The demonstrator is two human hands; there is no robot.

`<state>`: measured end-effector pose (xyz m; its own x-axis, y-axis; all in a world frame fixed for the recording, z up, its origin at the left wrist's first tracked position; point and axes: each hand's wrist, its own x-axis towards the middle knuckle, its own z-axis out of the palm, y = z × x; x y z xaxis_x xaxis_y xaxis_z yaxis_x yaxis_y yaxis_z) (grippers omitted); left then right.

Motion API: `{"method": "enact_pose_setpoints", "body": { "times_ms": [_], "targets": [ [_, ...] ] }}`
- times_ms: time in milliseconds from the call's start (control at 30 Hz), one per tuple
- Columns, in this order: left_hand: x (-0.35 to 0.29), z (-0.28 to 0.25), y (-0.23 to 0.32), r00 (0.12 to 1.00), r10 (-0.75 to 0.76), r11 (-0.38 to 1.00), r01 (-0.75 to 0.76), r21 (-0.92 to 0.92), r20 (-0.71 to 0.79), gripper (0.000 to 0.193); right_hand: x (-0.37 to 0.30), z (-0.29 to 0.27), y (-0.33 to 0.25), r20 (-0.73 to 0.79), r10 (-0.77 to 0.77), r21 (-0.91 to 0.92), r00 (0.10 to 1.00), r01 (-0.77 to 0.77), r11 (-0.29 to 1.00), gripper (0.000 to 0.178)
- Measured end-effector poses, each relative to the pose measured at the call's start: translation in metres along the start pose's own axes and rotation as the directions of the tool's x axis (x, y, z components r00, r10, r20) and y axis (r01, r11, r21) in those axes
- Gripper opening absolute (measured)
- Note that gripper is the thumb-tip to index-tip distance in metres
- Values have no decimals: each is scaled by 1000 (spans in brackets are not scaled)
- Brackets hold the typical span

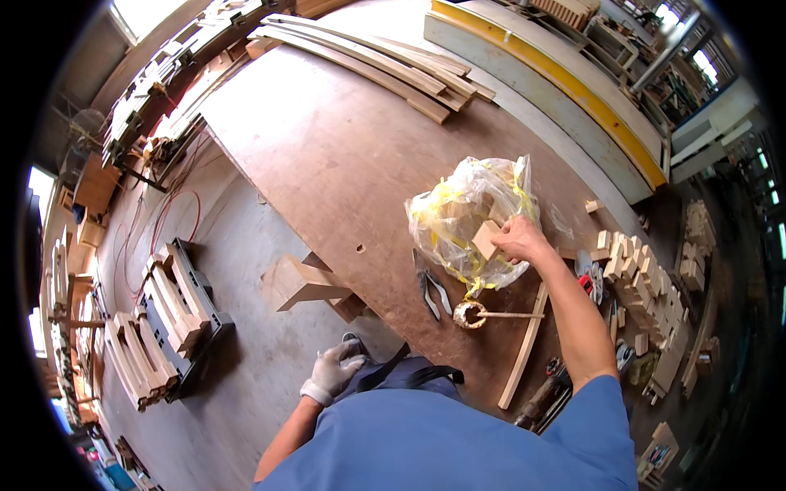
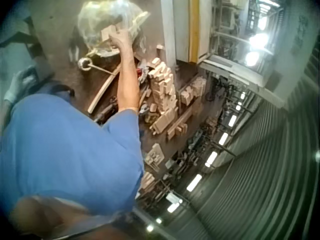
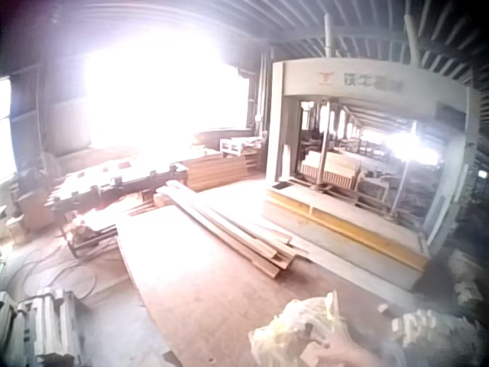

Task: The person applies glue to small wooden blocks and joins them together using a nail gun. They repeat this process for multiple blocks, handling each piece individually and securing the joints with nails.

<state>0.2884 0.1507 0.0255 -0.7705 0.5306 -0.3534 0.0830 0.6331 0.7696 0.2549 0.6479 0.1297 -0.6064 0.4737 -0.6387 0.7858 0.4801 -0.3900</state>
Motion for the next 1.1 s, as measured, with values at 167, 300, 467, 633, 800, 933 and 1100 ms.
{"method": "enact_pose_setpoints", "body": {
  "times_ms": [167,300,467,633,800,933,1100],
  "targets": [
    [46,-35,45,946,322,946,-323,-37,-37,52,-95,35,-9,61,-249,634,967,155,758,31],
    [57,-62,109,793,587,809,-582,82,-165,71,-158,103,-35,52,-262,737,964,140,661,33],
    [41,-57,120,686,727,679,-719,149,-5,83,-199,189,-42,36,-252,789,967,127,601,27],
    [39,-42,95,805,593,797,-591,125,23,72,-196,213,3,-44,-53,827,998,66,558,36],
    [63,-18,58,974,110,808,28,-588,198,61,-151,200,94,-289,268,799,919,77,596,53],
    [67,1,62,925,1,563,313,-765,380,46,-121,180,115,-437,231,757,869,217,616,72],
    [73,32,73,882,-40,453,435,-778,470,45,-102,177,119,-480,91,733,872,343,587,33]
  ]
}}
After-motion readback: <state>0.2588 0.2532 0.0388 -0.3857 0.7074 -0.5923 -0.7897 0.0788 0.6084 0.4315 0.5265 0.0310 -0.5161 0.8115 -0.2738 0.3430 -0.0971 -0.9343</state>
